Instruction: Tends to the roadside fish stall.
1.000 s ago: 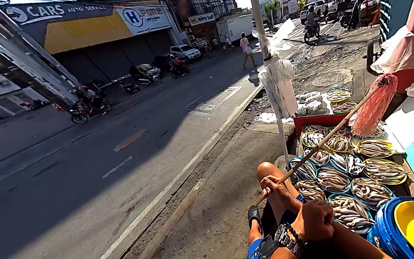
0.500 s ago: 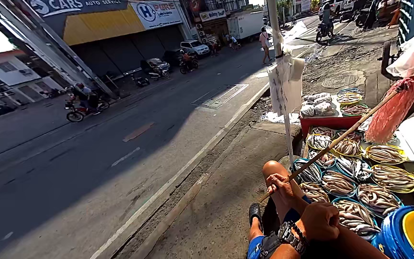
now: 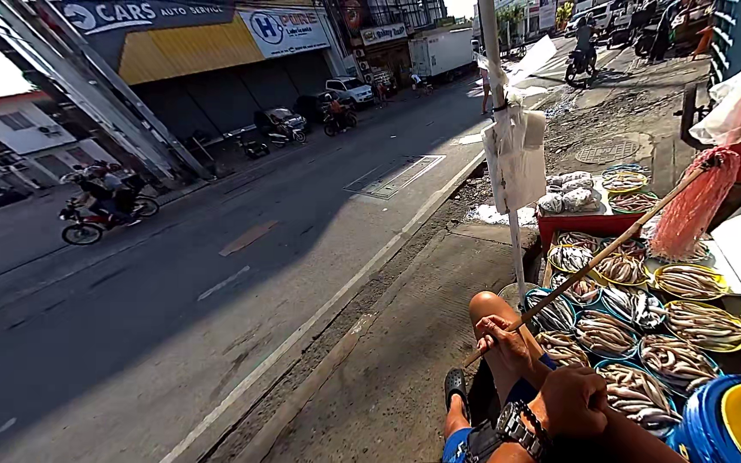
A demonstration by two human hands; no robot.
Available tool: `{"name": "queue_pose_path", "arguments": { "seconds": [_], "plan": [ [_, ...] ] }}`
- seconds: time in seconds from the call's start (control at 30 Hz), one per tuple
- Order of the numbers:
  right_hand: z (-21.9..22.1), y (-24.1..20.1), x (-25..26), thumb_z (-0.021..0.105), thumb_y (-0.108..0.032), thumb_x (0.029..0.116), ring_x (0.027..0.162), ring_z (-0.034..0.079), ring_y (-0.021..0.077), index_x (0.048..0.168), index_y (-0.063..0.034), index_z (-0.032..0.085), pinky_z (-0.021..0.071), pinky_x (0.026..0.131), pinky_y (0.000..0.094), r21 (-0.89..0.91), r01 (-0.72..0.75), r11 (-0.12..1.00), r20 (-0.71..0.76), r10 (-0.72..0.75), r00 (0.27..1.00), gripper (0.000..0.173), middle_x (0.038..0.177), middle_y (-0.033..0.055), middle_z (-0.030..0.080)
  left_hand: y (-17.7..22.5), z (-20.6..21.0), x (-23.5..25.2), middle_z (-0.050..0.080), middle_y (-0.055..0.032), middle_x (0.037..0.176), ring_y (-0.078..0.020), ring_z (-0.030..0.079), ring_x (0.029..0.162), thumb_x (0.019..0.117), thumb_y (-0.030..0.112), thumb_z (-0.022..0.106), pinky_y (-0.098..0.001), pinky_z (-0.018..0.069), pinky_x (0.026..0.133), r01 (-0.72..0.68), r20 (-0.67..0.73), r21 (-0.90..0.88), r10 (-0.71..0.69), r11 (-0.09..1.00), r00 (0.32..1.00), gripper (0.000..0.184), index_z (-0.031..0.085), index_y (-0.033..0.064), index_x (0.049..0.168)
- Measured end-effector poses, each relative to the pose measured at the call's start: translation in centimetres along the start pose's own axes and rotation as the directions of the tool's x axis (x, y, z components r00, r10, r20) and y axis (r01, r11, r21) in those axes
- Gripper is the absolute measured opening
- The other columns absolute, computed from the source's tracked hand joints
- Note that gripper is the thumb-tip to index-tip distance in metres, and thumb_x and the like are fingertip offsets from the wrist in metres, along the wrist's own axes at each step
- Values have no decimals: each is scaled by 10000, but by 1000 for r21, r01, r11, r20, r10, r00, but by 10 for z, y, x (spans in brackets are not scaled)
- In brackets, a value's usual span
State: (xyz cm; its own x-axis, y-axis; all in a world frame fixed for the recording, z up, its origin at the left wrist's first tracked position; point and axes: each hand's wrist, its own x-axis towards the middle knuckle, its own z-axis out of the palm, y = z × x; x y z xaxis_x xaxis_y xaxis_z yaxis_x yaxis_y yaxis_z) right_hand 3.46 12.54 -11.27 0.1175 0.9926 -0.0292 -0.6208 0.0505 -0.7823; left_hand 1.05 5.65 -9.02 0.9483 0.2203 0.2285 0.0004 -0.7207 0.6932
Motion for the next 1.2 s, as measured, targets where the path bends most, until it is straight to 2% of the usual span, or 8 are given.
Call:
{"name": "queue_pose_path", "arguments": {
  "seconds": [0.53,0.67,0.77,0.83,0.87,1.0,1.1,1.2],
  "plan": [
    [-7,12,5,454,-44,1064,479,597,114,938,36,645,594,566,296,-1,40,999,5,-40,999,242,562,14,578,0,2,-1,634,-162,817,-298,638,835,764,1,653,-436,518,794,-27,-50,-3,27,1000,998,46,622,-30,752],
    [11,-12,-8,417,-27,1080,492,584,102,930,42,613,569,569,256,-29,-24,999,-47,23,999,256,587,15,572,1,2,-1,637,-164,818,-302,644,834,760,2,654,-443,528,782,-27,-61,7,27,1000,998,47,627,-36,760],
    [18,-34,-24,362,70,1048,499,598,71,938,114,580,575,557,227,43,104,994,127,-109,986,247,602,15,577,1,1,-1,629,-178,819,-315,637,837,772,-5,653,-451,517,788,-24,-39,2,24,1000,999,55,623,-50,764],
    [64,-88,-56,394,99,1045,439,505,83,876,71,572,533,524,212,-44,-109,993,-162,100,982,246,578,17,498,2,0,-1,622,-180,806,-321,634,827,763,-3,652,-455,514,776,-33,-39,0,33,999,999,60,615,-49,753],
    [74,-101,-63,407,98,1041,430,497,79,880,68,572,529,517,205,-56,-143,988,-213,128,969,233,577,12,495,2,0,-1,617,-178,798,-320,631,820,760,0,652,-454,512,768,-35,-40,3,35,999,999,63,613,-47,749],
    [72,-102,-70,397,104,1037,443,507,70,894,90,561,538,532,207,-43,-73,996,-146,66,987,218,582,4,493,1,1,-1,618,-176,801,-318,629,825,766,2,646,-452,511,778,-36,-38,-2,36,999,999,60,614,-47,752],
    [77,-104,-67,391,110,1034,423,494,74,871,73,551,538,526,210,-70,-129,989,-204,112,973,232,559,2,476,1,1,-1,616,-173,794,-313,628,818,765,2,648,-445,510,773,-36,-47,1,36,999,998,61,615,-46,748],
    [52,-65,-40,395,47,1063,465,524,78,934,60,575,558,569,225,-125,-142,982,-199,116,973,221,610,4,515,1,1,-2,620,-178,800,-317,630,825,761,-4,650,-450,512,779,-32,-46,-7,31,999,998,58,618,-52,753]
  ]
}}
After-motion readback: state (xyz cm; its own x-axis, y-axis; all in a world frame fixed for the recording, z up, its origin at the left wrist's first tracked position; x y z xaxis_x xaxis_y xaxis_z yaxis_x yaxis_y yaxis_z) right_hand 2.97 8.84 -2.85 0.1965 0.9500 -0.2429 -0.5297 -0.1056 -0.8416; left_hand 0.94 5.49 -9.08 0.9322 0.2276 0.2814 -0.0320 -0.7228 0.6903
